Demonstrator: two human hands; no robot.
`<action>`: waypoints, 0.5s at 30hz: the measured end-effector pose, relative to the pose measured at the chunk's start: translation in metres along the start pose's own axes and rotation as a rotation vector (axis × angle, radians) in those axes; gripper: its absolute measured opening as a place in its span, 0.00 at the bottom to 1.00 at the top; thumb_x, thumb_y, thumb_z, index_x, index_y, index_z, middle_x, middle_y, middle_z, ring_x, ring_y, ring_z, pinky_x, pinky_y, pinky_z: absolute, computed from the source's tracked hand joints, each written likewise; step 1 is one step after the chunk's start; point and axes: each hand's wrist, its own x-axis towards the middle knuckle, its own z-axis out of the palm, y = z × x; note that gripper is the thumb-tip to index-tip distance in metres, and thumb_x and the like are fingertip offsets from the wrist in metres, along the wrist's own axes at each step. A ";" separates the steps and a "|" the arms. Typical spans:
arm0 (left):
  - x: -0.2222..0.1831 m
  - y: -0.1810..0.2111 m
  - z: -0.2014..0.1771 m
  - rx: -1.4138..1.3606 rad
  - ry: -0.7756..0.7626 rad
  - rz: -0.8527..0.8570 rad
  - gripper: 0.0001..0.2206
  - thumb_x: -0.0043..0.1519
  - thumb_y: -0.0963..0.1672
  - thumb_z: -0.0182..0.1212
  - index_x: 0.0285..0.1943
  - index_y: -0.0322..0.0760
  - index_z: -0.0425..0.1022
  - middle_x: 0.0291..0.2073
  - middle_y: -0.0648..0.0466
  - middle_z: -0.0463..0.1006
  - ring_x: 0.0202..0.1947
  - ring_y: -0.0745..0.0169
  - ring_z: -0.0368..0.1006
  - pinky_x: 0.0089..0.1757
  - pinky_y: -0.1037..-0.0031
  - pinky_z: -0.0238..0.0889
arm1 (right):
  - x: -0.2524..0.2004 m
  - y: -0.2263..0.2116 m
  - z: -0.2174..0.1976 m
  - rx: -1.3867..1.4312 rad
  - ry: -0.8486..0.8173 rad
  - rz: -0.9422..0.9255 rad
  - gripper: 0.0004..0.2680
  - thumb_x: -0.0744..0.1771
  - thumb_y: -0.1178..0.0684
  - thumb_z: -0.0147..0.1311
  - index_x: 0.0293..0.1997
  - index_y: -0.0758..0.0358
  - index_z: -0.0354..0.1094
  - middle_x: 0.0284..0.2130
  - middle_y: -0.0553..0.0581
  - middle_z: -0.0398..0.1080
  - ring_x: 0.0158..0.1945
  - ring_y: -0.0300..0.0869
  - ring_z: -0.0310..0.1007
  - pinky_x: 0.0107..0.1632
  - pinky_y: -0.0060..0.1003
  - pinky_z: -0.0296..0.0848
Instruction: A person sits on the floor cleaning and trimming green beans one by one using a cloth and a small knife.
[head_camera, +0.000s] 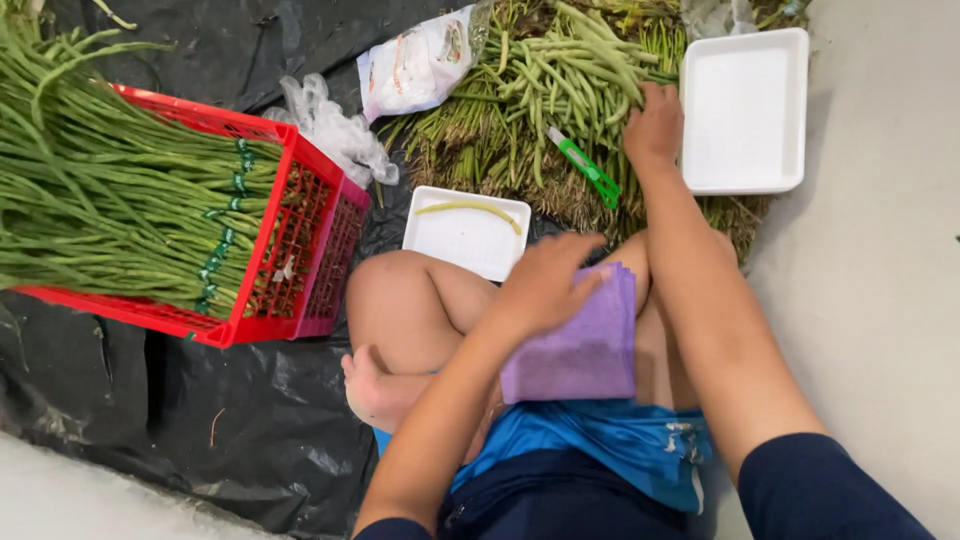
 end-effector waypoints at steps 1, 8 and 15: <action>0.007 -0.009 -0.001 0.000 -0.001 0.000 0.21 0.62 0.48 0.55 0.62 0.35 0.71 0.54 0.44 0.78 0.48 0.41 0.73 0.50 0.58 0.66 | 0.001 0.000 -0.003 0.000 0.000 0.001 0.13 0.64 0.66 0.55 0.53 0.64 0.69 0.45 0.63 0.66 0.46 0.58 0.69 0.50 0.50 0.70; 0.023 -0.088 0.019 0.034 0.178 -0.225 0.19 0.63 0.48 0.56 0.60 0.36 0.72 0.52 0.47 0.78 0.49 0.44 0.74 0.48 0.61 0.66 | -0.001 0.004 -0.031 0.140 0.020 -0.044 0.12 0.63 0.67 0.61 0.49 0.68 0.76 0.40 0.62 0.71 0.41 0.53 0.72 0.47 0.44 0.73; 0.025 -0.104 0.013 0.157 0.219 -0.199 0.19 0.63 0.49 0.57 0.60 0.36 0.72 0.48 0.47 0.78 0.46 0.42 0.73 0.48 0.60 0.65 | 0.002 -0.013 -0.043 0.173 0.108 -0.081 0.11 0.65 0.67 0.59 0.52 0.70 0.77 0.37 0.64 0.78 0.33 0.49 0.76 0.39 0.41 0.75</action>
